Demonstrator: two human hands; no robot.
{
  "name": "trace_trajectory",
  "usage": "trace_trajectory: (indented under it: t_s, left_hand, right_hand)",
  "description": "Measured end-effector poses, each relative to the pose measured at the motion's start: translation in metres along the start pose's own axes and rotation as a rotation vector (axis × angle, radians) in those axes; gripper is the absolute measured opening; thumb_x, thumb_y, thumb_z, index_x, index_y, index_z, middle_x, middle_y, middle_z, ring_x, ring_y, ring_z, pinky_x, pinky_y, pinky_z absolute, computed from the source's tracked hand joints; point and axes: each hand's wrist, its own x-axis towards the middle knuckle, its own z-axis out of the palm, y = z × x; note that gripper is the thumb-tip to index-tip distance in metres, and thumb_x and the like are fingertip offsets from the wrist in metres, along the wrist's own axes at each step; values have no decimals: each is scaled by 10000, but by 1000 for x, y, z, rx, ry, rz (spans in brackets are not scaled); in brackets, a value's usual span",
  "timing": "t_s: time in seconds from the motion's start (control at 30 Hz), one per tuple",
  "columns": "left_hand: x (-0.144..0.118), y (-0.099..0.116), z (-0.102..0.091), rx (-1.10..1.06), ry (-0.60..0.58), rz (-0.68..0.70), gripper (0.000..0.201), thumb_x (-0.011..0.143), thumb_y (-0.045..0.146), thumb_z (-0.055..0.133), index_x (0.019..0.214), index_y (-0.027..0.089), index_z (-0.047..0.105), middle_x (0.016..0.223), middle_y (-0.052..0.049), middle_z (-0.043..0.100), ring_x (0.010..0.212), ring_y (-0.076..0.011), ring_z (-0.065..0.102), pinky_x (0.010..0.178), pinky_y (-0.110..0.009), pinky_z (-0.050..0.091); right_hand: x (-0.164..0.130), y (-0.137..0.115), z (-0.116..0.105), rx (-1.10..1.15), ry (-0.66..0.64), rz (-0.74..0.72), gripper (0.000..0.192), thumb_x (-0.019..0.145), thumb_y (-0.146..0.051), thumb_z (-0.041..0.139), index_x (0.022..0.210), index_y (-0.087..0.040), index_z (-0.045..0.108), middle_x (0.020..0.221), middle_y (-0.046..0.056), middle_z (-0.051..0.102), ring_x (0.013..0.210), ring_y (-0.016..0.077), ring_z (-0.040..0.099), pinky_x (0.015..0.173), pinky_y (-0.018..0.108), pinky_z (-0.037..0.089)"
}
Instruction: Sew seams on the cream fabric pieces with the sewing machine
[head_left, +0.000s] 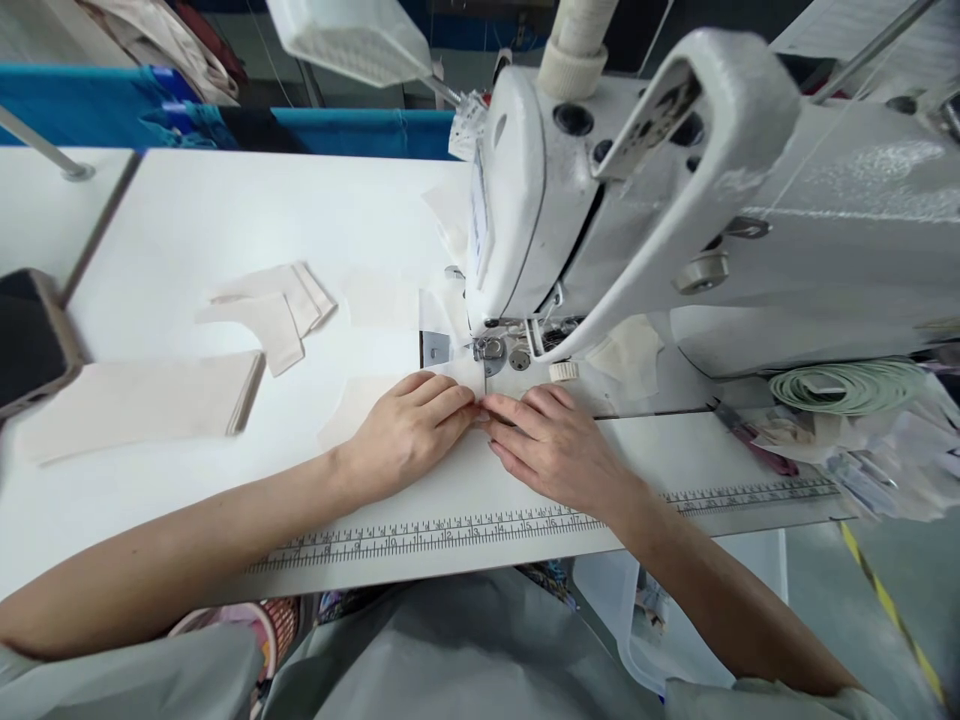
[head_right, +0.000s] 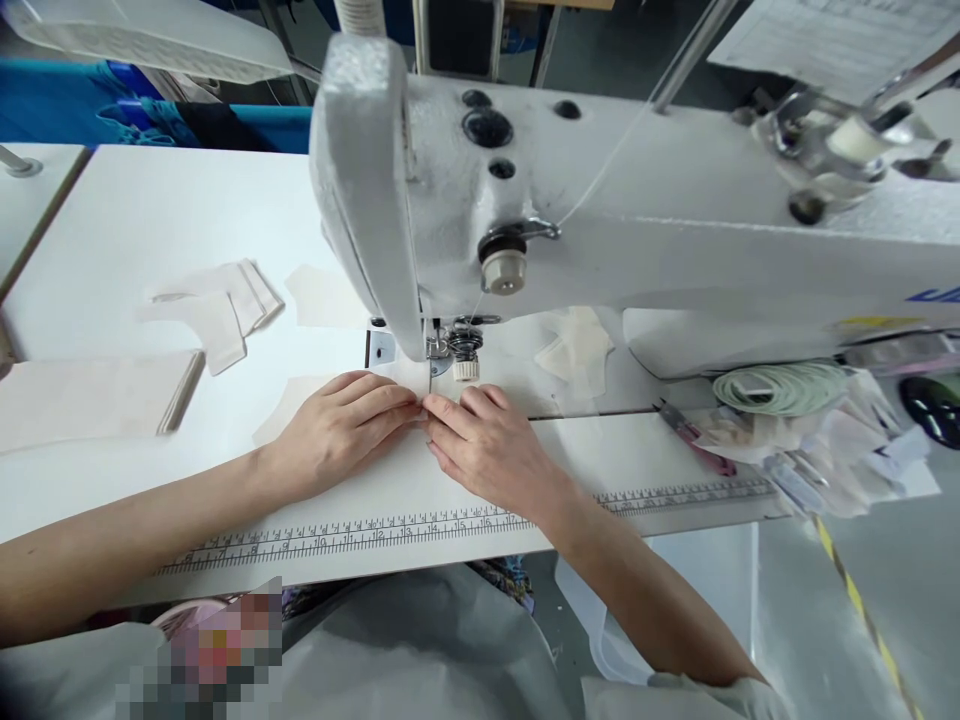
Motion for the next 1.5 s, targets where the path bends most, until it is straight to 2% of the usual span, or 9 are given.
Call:
trace_trajectory:
  t_s: [0.47,0.83,1.03,1.3,1.5]
  left_hand:
    - [-1,0,0,3,2,22,132,926,107,536,1022,73,620,952,-90,692,894,-200,632,787,-344,521]
    - [3,-10,7,55,23,-15,155,945,117,491,1024,110,623,985,-75,702,894,-185,631,822,-348,523]
    - [6,-17,9,62,17,-41,154,938,124,506,1019,119,637,1004,-68,709,902,-186,639,832,-345,507]
    - [5,-19,9,-47,30,-115,155,952,179,504,964,135,651,945,-58,706,849,-182,616,717,-320,482]
    - [3,-22,9,-96,-8,-119,146,942,176,513,952,146,656,984,-68,704,892,-197,613,724,-333,480]
  right_hand:
    - [3,0,0,30,10,19,210,953,-204,504,1056,-166,682,1186,45,666,937,198,506,847,360,411]
    - [14,8,0,-47,-49,43,263,952,-212,503,1163,-160,651,1215,74,644,944,197,549,830,359,415]
    - [20,14,2,-37,-30,69,264,972,-218,460,1136,-164,659,1230,71,637,957,192,570,803,352,419]
    - [16,8,1,-103,-45,93,237,953,-196,477,1108,-159,652,1270,76,608,928,201,545,797,355,395]
    - [8,0,-2,-142,-26,105,257,938,-188,502,1153,-167,640,1157,79,636,899,206,526,793,359,361]
